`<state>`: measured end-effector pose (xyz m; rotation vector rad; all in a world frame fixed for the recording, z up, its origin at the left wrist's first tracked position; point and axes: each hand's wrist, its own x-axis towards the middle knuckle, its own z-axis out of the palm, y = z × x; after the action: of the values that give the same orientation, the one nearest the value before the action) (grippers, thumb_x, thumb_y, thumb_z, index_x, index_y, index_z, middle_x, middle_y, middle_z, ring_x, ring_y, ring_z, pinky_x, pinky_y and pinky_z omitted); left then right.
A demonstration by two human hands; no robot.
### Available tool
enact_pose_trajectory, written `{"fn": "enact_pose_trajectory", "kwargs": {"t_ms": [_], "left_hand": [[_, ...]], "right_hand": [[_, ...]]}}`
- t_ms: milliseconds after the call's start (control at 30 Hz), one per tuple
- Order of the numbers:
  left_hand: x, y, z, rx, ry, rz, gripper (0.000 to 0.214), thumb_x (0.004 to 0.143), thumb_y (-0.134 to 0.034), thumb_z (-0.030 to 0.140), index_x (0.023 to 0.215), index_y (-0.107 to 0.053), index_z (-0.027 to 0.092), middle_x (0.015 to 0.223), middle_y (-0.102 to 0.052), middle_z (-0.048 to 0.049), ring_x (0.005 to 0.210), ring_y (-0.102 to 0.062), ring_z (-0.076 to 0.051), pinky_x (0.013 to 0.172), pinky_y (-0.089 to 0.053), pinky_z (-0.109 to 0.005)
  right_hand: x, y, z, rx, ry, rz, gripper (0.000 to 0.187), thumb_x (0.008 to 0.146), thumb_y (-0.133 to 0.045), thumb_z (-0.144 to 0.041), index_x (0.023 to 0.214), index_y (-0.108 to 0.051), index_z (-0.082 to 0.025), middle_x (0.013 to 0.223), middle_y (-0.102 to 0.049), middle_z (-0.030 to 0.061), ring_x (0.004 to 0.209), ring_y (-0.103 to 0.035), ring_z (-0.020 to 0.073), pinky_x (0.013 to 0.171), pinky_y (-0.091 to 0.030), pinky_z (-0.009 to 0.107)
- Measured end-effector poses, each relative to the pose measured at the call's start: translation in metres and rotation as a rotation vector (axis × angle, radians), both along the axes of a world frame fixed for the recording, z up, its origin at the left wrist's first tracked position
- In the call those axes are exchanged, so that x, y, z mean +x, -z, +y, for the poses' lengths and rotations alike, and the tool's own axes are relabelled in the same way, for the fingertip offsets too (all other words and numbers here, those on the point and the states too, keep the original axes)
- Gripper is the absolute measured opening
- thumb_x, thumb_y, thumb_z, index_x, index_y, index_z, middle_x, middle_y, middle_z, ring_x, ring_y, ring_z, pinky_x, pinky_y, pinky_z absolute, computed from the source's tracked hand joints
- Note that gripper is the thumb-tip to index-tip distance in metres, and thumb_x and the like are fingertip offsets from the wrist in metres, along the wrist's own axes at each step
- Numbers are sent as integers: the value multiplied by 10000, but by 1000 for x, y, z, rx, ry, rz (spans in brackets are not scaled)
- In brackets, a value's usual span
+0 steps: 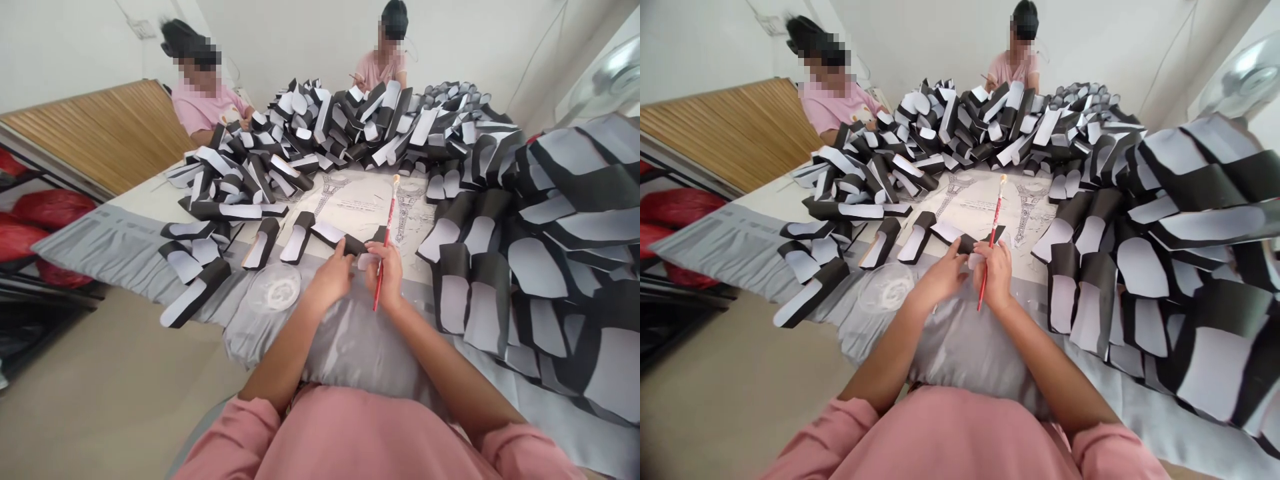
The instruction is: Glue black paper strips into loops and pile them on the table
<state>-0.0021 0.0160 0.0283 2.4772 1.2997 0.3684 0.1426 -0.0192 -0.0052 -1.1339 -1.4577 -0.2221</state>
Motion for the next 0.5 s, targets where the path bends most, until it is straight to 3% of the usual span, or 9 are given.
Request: {"fn": "enact_pose_trajectory", "kwargs": {"t_ms": [167, 300, 400, 500], "left_hand": [[-6, -23, 12, 146, -139, 105, 243, 910, -461, 81, 1035, -627, 207, 1224, -660, -106, 1144, -625, -278, 897, -538, -393], [8, -10, 26, 131, -242, 22, 300, 905, -570, 174, 1205, -565, 190, 1262, -641, -136, 1242, -557, -303, 949, -514, -402], [13, 4, 32, 49, -220, -24, 429, 904, -580, 191, 1325, -501, 195, 1309, -632, -146, 1243, -566, -308, 954, -508, -420], [11, 11, 35, 13, -173, -71, 404, 893, -556, 150, 1293, -529, 201, 1237, -672, -125, 1173, -615, -283, 945, -504, -401]], "right_hand": [[4, 2, 1, -50, 50, 49, 441, 723, -392, -16, 1061, -545, -254, 961, -701, 10, 803, -647, 178, 816, -524, 376], [1, 1, 0, -84, 82, 93, 396, 790, -398, -38, 1102, -531, -242, 1071, -690, 51, 950, -663, 203, 876, -529, 403], [-1, -1, -1, -137, 97, 67, 306, 880, -452, -133, 1162, -508, -235, 1190, -668, 95, 1094, -644, 241, 946, -518, 454], [-2, 0, -2, -217, 117, 20, 311, 914, -509, -215, 1223, -482, -221, 1268, -639, 130, 1150, -622, 262, 961, -519, 475]]}}
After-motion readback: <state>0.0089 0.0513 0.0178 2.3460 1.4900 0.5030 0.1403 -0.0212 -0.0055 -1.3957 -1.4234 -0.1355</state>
